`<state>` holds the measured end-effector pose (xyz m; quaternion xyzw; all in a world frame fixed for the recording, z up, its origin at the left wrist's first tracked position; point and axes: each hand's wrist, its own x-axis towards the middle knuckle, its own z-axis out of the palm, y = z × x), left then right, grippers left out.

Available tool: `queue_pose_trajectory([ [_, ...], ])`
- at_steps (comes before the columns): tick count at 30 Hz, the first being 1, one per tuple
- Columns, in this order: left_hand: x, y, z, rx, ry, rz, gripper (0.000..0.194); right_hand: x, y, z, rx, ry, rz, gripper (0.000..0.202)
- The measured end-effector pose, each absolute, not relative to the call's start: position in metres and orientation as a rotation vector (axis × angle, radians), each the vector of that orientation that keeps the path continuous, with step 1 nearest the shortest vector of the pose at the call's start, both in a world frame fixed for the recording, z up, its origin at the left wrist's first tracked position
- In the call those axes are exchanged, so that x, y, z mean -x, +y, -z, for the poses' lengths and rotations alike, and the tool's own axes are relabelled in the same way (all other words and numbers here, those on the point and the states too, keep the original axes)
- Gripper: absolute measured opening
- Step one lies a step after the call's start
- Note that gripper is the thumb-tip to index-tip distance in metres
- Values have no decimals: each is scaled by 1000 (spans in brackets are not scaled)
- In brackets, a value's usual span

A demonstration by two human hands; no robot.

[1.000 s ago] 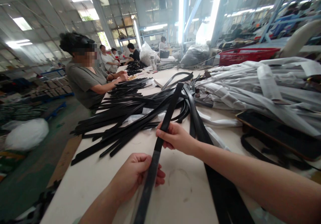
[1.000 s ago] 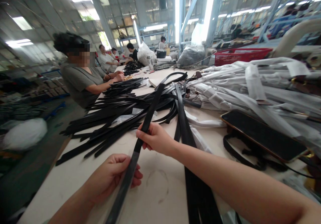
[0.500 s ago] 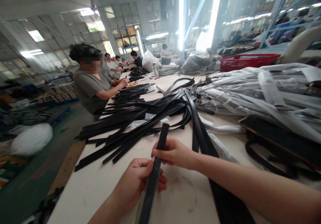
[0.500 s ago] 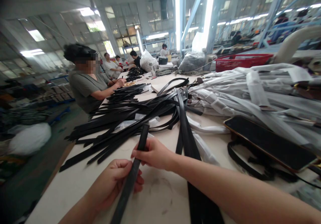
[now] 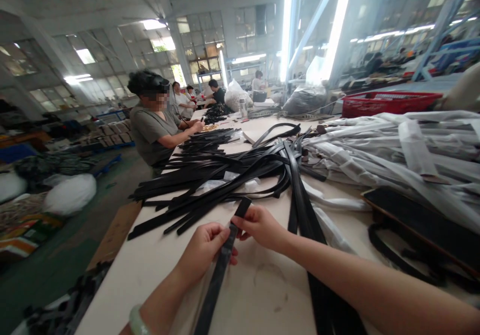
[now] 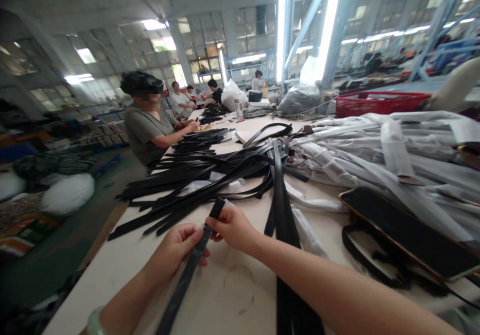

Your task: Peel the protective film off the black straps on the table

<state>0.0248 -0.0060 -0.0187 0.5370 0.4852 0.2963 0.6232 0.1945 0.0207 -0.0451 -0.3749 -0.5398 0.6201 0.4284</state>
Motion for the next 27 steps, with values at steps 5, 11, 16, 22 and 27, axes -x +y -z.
queue_pose_trajectory([
  [5,-6,0,17,-1093,1074,-590,62,-208,28,38,974,-1262,-1411,46],
  [11,4,-14,4,-1057,910,-312,67,-236,46,38,1007,-1153,-1291,44],
  [16,1,-42,-7,-1130,804,-229,57,-247,55,43,1001,-1015,-1183,44],
  [22,32,-79,-24,-1169,1022,-523,34,-244,41,39,909,-986,-1283,41],
  [27,122,-108,-78,-1083,1303,-928,23,-240,32,48,882,-1108,-1477,41],
])
